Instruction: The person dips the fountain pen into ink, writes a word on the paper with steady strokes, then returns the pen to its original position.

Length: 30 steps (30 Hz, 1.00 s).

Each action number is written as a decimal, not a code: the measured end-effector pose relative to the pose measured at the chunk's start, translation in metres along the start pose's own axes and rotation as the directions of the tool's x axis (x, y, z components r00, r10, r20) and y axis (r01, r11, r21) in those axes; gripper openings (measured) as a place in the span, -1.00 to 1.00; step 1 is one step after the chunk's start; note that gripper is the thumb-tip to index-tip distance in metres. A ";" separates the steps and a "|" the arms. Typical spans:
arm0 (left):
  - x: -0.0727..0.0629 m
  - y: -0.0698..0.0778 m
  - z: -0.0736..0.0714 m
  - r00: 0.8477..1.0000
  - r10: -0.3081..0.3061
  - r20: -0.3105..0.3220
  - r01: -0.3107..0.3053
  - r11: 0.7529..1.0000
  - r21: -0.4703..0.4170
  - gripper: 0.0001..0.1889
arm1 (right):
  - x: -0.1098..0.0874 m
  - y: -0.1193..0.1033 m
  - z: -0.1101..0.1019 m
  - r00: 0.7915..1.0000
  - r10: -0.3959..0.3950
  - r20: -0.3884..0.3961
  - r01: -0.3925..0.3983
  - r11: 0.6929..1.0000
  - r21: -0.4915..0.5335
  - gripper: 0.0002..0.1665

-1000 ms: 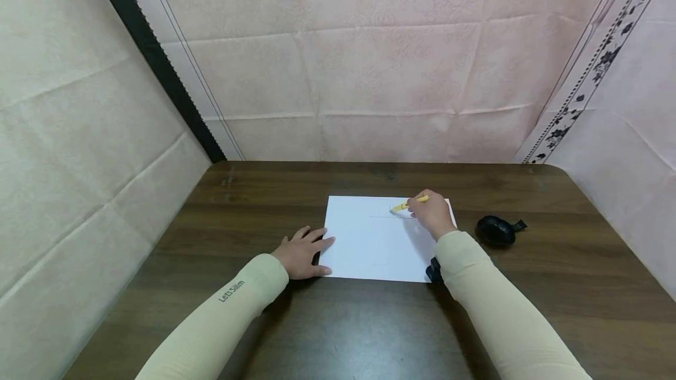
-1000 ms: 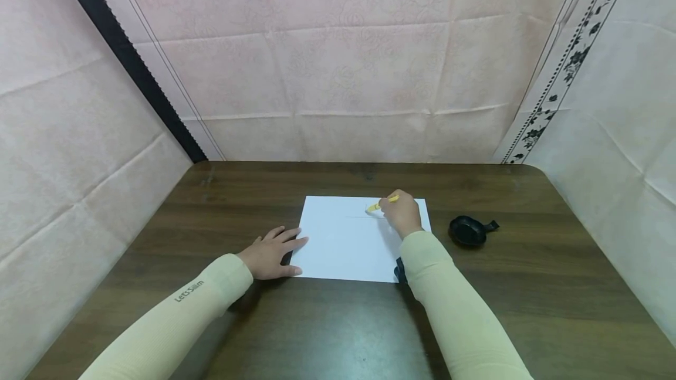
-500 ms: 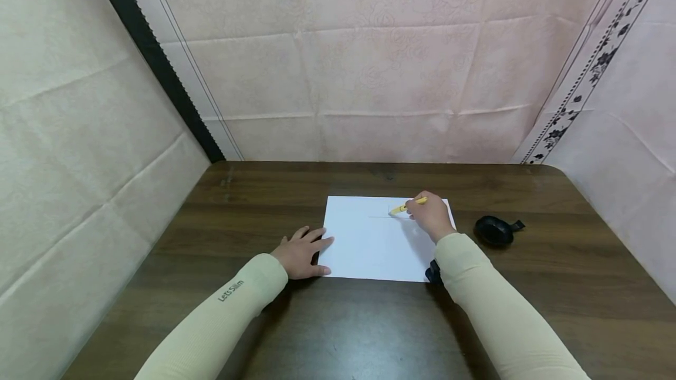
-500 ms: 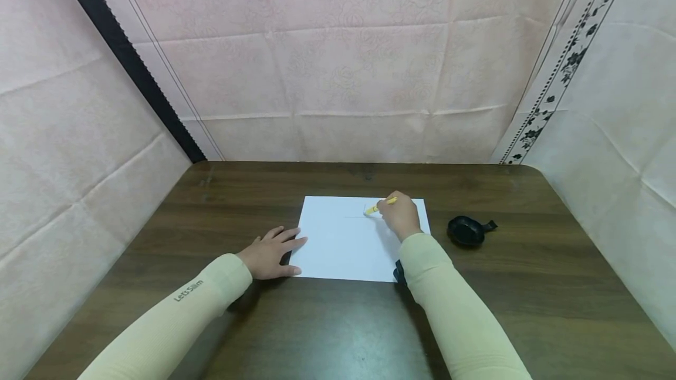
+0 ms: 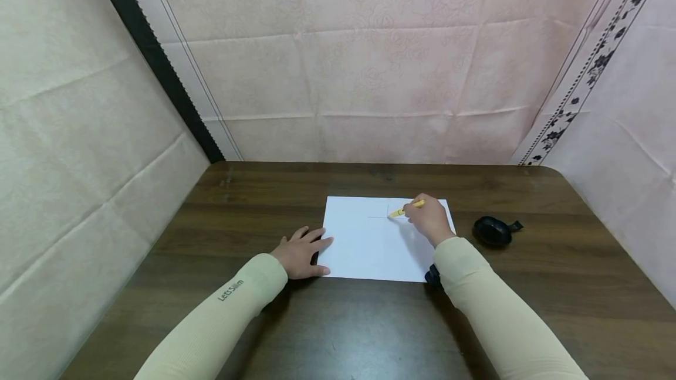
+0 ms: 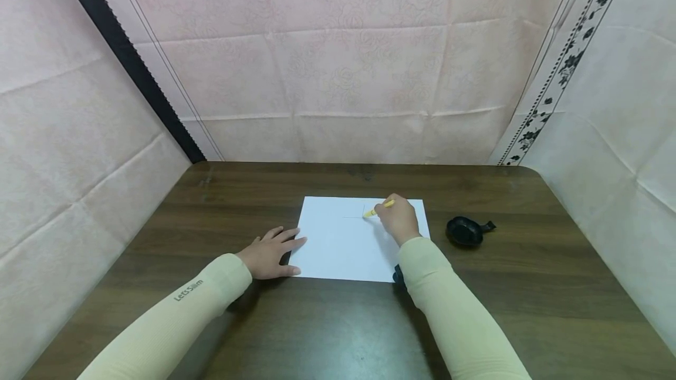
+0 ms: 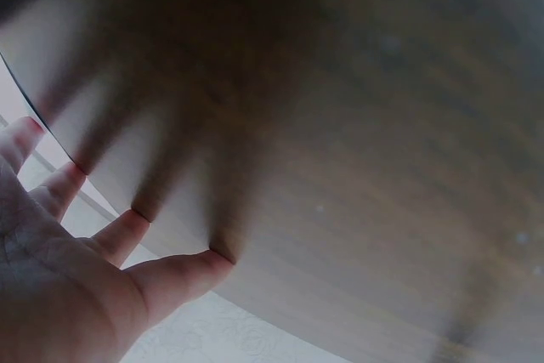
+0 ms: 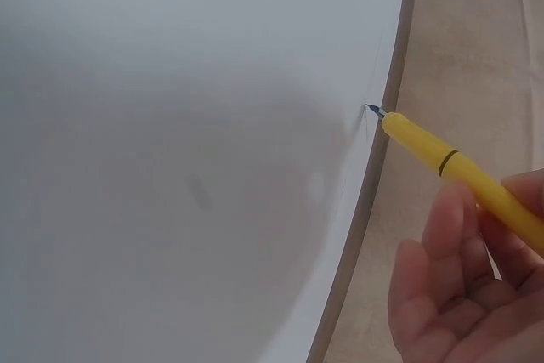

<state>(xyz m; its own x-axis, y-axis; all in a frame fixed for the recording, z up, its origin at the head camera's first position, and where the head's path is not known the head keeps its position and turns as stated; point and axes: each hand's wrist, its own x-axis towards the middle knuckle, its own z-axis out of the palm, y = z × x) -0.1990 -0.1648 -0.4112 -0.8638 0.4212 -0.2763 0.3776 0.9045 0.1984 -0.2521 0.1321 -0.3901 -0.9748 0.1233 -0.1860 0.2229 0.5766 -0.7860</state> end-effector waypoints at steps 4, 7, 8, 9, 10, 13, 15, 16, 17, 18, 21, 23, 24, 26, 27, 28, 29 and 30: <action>0.001 0.000 0.001 1.000 -0.004 0.001 0.004 1.000 0.006 -0.26 | -0.002 0.000 0.000 1.000 -0.011 0.001 0.011 1.000 -0.010 -0.73; 0.001 0.000 0.000 1.000 -0.004 -0.001 0.004 1.000 0.008 -0.25 | -0.003 -0.001 0.000 1.000 -0.009 0.005 0.009 1.000 -0.017 -0.73; 0.001 0.000 0.000 1.000 -0.003 -0.002 0.003 1.000 0.008 -0.25 | -0.003 -0.001 0.000 1.000 -0.005 0.007 0.005 1.000 -0.019 -0.74; 0.001 0.000 0.000 1.000 -0.002 -0.003 0.002 1.000 0.007 -0.25 | -0.003 -0.001 0.000 1.000 -0.002 0.009 0.003 1.000 -0.021 -0.73; 0.000 0.000 0.000 1.000 0.001 -0.005 -0.001 1.000 0.006 -0.26 | -0.003 -0.001 0.000 1.000 -0.001 0.009 0.001 1.000 -0.024 -0.73; 0.000 0.000 0.000 1.000 0.004 -0.008 -0.004 1.000 0.004 -0.26 | -0.004 0.000 0.000 1.000 0.001 0.011 -0.001 0.999 -0.037 -0.73; 0.000 -0.001 0.000 1.000 0.005 -0.009 -0.005 1.000 0.005 -0.26 | -0.005 0.001 0.000 1.000 -0.008 0.010 0.008 0.999 -0.048 -0.72; 0.000 -0.001 0.001 1.000 0.005 -0.009 -0.005 1.000 0.007 -0.26 | -0.005 0.001 0.001 1.000 -0.010 0.011 0.011 0.999 -0.051 -0.72; 0.001 -0.001 0.001 1.000 0.004 -0.009 -0.004 1.000 0.008 -0.26 | -0.006 0.001 0.001 1.000 -0.012 0.011 0.012 0.999 -0.053 -0.72; 0.001 -0.001 0.001 1.000 0.004 -0.009 -0.004 1.000 0.010 -0.25 | -0.007 0.001 0.001 1.000 -0.015 0.011 0.015 0.998 -0.054 -0.72; 0.001 -0.001 0.002 1.000 0.003 -0.007 -0.002 1.000 0.014 -0.25 | -0.009 0.002 0.001 1.000 -0.021 0.015 0.021 0.998 -0.051 -0.71; 0.001 -0.002 0.002 1.000 0.001 -0.005 -0.001 1.000 0.014 -0.25 | -0.010 0.002 0.001 1.000 -0.025 0.016 0.026 0.998 -0.054 -0.72; 0.001 -0.002 0.002 1.000 0.001 -0.004 -0.001 1.000 0.015 -0.25 | -0.010 0.002 0.002 0.999 -0.030 0.017 0.031 0.998 -0.057 -0.72; 0.001 -0.002 0.002 1.000 0.002 -0.003 -0.002 1.000 0.013 -0.25 | -0.011 0.002 0.002 0.999 -0.039 0.017 0.040 0.997 -0.063 -0.73; 0.001 -0.002 0.002 1.000 0.002 -0.003 -0.002 1.000 0.011 -0.26 | -0.012 0.002 0.002 0.999 -0.044 0.017 0.045 0.997 -0.067 -0.73; 0.001 -0.001 0.001 1.000 0.002 -0.003 -0.002 1.000 0.012 -0.26 | -0.013 0.002 0.002 0.999 -0.049 0.017 0.050 0.996 -0.070 -0.74; 0.001 -0.001 0.001 1.000 0.003 -0.003 -0.003 1.000 0.011 -0.26 | -0.013 0.002 0.002 0.999 -0.051 0.017 0.052 0.996 -0.070 -0.74; 0.001 -0.001 0.001 1.000 0.003 -0.002 -0.003 1.000 0.011 -0.26 | -0.014 0.002 0.002 0.998 -0.054 0.016 0.055 0.996 -0.072 -0.75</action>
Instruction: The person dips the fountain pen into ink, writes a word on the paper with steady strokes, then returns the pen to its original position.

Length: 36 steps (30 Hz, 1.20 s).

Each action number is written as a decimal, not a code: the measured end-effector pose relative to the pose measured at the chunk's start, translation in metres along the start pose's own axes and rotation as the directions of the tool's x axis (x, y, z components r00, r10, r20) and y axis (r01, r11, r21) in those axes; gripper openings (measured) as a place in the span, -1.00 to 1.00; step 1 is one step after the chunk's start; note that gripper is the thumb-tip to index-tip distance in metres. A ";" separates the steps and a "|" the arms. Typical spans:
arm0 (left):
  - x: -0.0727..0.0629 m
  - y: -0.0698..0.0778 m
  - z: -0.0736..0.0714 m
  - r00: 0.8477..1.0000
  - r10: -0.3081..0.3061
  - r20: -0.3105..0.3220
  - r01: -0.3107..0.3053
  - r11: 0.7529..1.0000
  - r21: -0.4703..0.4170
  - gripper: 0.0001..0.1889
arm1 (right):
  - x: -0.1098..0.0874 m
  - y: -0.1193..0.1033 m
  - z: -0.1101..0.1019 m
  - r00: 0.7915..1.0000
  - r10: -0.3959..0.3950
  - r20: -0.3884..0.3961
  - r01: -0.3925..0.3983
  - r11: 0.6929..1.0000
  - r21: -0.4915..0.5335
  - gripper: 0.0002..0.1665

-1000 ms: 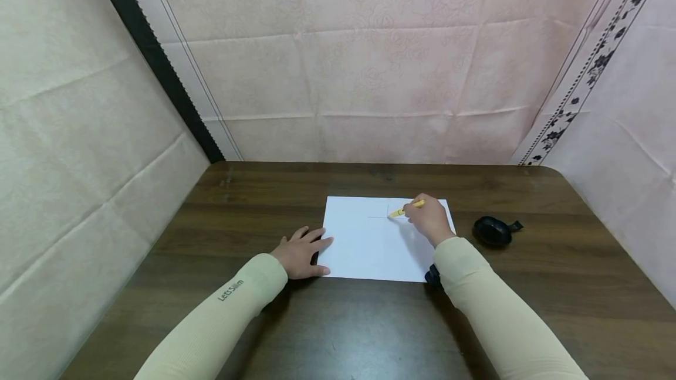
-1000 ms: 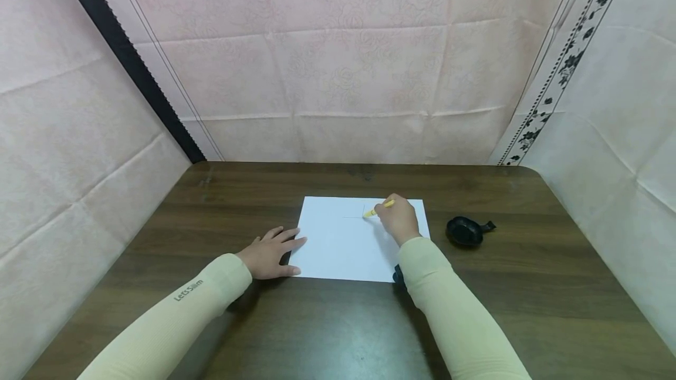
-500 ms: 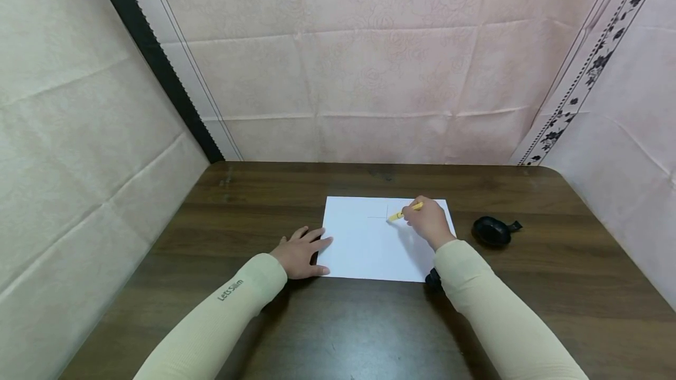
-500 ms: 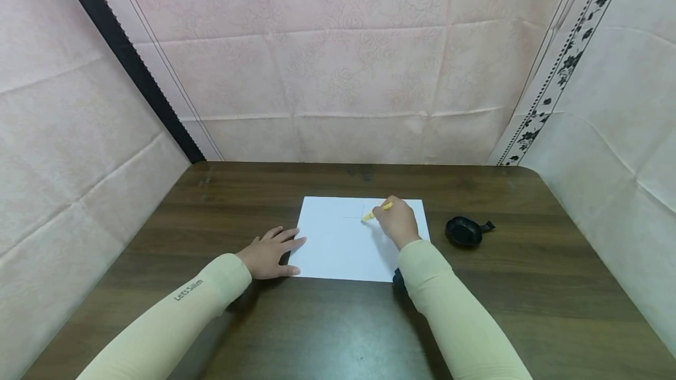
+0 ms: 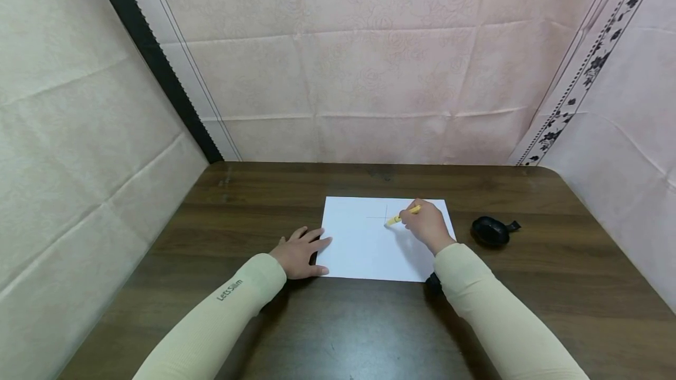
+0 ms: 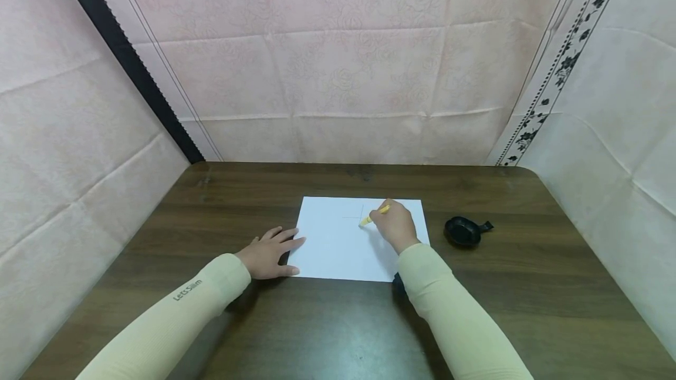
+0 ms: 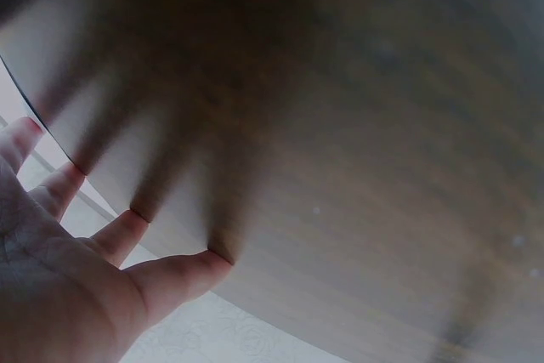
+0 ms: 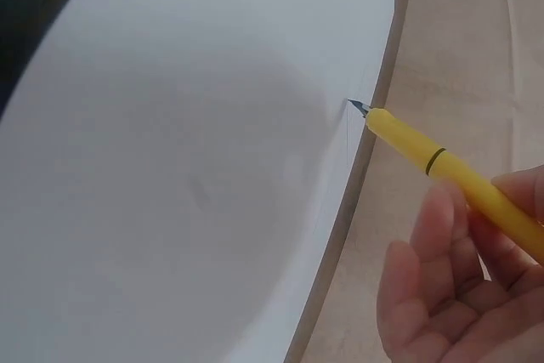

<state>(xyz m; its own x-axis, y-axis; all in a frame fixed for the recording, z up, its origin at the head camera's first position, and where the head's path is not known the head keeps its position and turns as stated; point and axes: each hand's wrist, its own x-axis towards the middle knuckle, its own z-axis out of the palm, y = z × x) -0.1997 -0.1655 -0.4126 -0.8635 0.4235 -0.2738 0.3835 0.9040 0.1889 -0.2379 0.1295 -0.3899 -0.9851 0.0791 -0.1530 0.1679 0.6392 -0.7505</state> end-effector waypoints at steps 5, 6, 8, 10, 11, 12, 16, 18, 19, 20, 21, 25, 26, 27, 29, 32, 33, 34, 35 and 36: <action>0.000 -0.001 0.000 1.000 -0.002 0.006 0.002 1.000 0.003 -0.24 | -0.004 -0.002 0.000 1.000 -0.013 -0.002 0.013 1.000 -0.011 -0.77; 0.000 -0.001 0.000 1.000 -0.002 0.007 0.002 1.000 0.004 -0.24 | -0.005 -0.002 0.000 1.000 -0.014 -0.002 0.014 1.000 -0.013 -0.77; 0.000 -0.001 0.001 1.000 -0.002 0.006 0.002 1.000 0.005 -0.24 | -0.006 -0.002 0.000 1.000 -0.021 -0.004 0.021 1.000 -0.019 -0.77; 0.000 -0.001 0.001 1.000 -0.002 0.005 0.002 1.000 0.008 -0.24 | -0.007 -0.002 0.000 1.000 -0.023 -0.003 0.023 0.999 -0.023 -0.77; 0.000 -0.001 0.001 1.000 -0.001 0.003 0.001 1.000 0.006 -0.25 | -0.007 -0.003 0.000 1.000 -0.021 -0.001 0.021 1.000 -0.023 -0.77; 0.000 -0.001 0.001 1.000 0.000 0.002 0.000 1.000 0.005 -0.25 | -0.008 -0.003 0.000 1.000 -0.018 0.000 0.018 1.000 -0.025 -0.77; 0.001 -0.001 0.001 1.000 -0.001 0.002 0.001 1.000 0.003 -0.25 | -0.009 -0.003 0.001 1.000 -0.022 0.009 0.023 0.999 -0.034 -0.78; 0.001 -0.001 0.001 1.000 0.000 0.003 0.000 1.000 0.003 -0.25 | -0.009 -0.003 0.001 1.000 -0.025 0.013 0.026 0.999 -0.039 -0.78; 0.001 -0.002 0.001 1.000 0.000 0.003 0.000 1.000 0.002 -0.25 | -0.009 -0.004 0.001 1.000 -0.026 0.014 0.027 0.999 -0.042 -0.79; 0.001 -0.002 0.002 1.000 0.001 0.002 -0.001 1.000 0.001 -0.25 | -0.010 -0.004 0.001 0.999 -0.028 0.015 0.029 0.999 -0.044 -0.79; 0.001 -0.002 0.002 1.000 0.000 0.002 0.000 1.000 0.003 -0.25 | -0.010 -0.004 0.001 0.999 -0.030 0.016 0.031 0.998 -0.048 -0.79; 0.003 -0.004 0.005 1.000 0.000 -0.005 0.000 1.000 0.000 -0.24 | -0.012 -0.005 0.001 0.999 -0.036 0.022 0.038 0.998 -0.056 -0.79; 0.003 -0.004 0.005 1.000 0.000 -0.005 0.000 1.000 -0.001 -0.24 | -0.012 -0.005 0.001 0.999 -0.038 0.024 0.039 0.998 -0.058 -0.79; 0.003 -0.004 0.005 1.000 -0.001 -0.004 0.001 1.000 -0.001 -0.24 | -0.013 -0.005 0.001 0.999 -0.039 0.025 0.041 0.997 -0.060 -0.80; 0.002 -0.003 0.004 1.000 -0.001 -0.004 0.001 1.000 -0.005 -0.25 | -0.013 -0.005 0.001 0.999 -0.043 0.026 0.045 0.997 -0.062 -0.80; 0.001 -0.001 0.002 1.000 -0.004 0.002 0.004 1.000 -0.004 -0.25 | -0.014 -0.005 0.001 0.998 -0.047 0.030 0.049 0.997 -0.061 -0.81; 0.001 -0.001 0.001 1.000 -0.005 0.002 0.005 1.000 -0.002 -0.24 | -0.015 -0.005 0.001 0.998 -0.049 0.032 0.051 0.997 -0.061 -0.81; 0.000 -0.001 0.001 1.000 -0.004 0.003 0.004 1.000 -0.001 -0.24 | -0.015 -0.005 0.001 0.998 -0.050 0.033 0.052 0.997 -0.062 -0.81; 0.000 -0.001 0.001 1.000 -0.003 0.002 0.003 1.000 -0.003 -0.24 | -0.016 -0.005 0.001 0.998 -0.051 0.034 0.053 0.997 -0.062 -0.81; 0.000 -0.001 0.001 1.000 -0.004 0.002 0.004 1.000 -0.001 -0.24 | -0.016 -0.005 0.001 0.998 -0.051 0.036 0.053 0.997 -0.061 -0.81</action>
<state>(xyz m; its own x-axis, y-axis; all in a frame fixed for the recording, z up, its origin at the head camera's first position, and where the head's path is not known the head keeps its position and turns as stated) -0.1996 -0.1661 -0.4136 -0.8642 0.4201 -0.2768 0.3798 0.9056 0.1887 -0.2228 0.1242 -0.3841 -0.9903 0.0192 -0.1374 0.1128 0.6881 -0.7168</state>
